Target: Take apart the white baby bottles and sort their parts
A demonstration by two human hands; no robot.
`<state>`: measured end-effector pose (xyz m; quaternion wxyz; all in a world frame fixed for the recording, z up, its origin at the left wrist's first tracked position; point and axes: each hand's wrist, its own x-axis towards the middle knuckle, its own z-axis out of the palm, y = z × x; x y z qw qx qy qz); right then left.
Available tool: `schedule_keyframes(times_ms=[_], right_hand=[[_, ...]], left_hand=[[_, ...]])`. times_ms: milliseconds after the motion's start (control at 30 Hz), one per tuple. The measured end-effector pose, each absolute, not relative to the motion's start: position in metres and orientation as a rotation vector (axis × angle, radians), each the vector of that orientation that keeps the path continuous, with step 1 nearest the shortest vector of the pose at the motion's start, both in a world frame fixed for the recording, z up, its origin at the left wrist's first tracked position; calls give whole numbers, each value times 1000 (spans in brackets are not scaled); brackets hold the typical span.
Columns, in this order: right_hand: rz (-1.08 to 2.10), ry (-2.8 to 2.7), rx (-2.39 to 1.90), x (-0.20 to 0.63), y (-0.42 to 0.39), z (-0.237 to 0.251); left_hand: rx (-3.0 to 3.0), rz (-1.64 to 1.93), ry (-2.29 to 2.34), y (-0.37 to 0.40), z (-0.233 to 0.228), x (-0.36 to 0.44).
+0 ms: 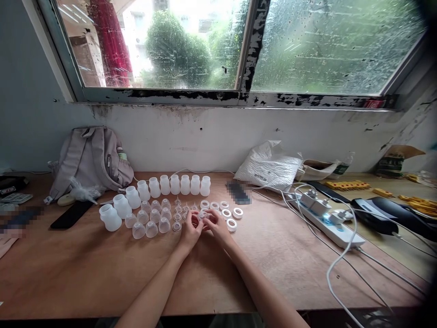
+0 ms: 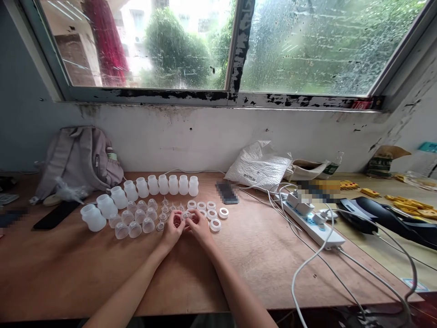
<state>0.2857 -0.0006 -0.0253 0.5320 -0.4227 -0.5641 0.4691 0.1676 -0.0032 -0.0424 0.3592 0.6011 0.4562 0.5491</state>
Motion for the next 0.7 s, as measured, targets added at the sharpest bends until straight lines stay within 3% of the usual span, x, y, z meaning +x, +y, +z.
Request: schedule_keyframes(times_ms=[700], right_hand=[[1089,-1343,-1069,283,0,-28]], left_hand=[[1562,1385,1195,-1,-43,168]])
